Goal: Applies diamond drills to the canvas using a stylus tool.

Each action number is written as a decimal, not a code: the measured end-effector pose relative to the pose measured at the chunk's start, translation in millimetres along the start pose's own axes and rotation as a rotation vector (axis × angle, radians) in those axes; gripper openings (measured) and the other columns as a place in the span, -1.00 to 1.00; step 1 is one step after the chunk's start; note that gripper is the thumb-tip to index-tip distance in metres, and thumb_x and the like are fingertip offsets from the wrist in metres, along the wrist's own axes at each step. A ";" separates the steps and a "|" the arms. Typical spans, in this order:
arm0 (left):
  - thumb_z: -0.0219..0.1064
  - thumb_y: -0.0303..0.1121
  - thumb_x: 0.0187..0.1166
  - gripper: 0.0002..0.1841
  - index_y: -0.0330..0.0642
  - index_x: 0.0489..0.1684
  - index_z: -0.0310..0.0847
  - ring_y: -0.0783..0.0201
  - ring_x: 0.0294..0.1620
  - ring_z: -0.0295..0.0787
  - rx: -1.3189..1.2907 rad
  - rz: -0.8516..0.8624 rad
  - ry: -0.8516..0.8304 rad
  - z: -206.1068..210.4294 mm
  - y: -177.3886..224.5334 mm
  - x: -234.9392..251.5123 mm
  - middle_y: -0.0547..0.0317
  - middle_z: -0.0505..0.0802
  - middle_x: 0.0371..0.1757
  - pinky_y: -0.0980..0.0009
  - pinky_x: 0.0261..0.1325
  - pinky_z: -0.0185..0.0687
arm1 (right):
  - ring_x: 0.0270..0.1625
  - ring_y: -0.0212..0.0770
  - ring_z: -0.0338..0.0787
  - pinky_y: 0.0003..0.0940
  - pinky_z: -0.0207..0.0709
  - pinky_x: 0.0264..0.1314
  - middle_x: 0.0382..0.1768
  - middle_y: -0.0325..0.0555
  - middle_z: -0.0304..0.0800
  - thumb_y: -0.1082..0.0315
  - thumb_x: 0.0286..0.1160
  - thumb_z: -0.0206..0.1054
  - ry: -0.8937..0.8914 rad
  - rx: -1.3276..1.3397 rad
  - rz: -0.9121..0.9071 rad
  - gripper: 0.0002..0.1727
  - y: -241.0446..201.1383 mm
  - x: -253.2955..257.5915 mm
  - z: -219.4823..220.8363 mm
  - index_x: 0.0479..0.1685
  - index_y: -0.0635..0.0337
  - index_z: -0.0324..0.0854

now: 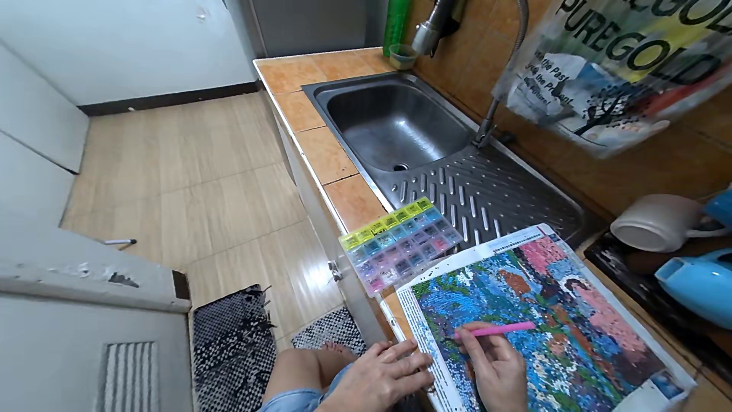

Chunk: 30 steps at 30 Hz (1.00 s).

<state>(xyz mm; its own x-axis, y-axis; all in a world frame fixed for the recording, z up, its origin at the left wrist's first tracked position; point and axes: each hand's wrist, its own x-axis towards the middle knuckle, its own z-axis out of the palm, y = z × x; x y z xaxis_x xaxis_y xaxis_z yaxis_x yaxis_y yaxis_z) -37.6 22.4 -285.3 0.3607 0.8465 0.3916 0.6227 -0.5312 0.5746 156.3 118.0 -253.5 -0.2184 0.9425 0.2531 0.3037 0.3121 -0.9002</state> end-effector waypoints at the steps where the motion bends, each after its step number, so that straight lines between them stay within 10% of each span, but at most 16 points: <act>1: 0.30 -0.73 0.33 -0.50 -0.01 0.18 0.80 -0.01 0.56 0.62 -0.002 -0.001 0.000 0.0 0.0 -0.1 0.17 0.80 0.43 0.03 0.43 0.60 | -0.34 -0.64 0.77 -0.73 0.66 -0.26 -0.33 -0.23 0.85 0.51 0.47 0.30 0.001 -0.002 0.000 -0.87 -0.2 0.1 0.2 -0.20 0.47 0.66; 30: 0.29 -0.74 0.33 -0.49 0.01 0.18 0.80 -0.02 0.56 0.62 -0.001 0.006 -0.010 -1.0 -1.1 0.7 0.18 0.80 0.42 0.02 0.43 0.61 | -0.35 -0.68 0.75 -0.76 0.63 -0.28 -0.33 -0.23 0.85 0.49 0.45 0.33 -0.028 -0.002 -0.051 -0.88 6.7 -0.9 1.4 -0.24 0.42 0.69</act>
<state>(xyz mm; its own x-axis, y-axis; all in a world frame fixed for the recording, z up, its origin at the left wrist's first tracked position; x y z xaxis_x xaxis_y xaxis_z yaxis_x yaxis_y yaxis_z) -38.7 23.6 -284.9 0.3713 0.8438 0.3874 0.6198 -0.5360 0.5733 157.3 119.0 -260.3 -0.2598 0.9215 0.2886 0.2930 0.3600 -0.8858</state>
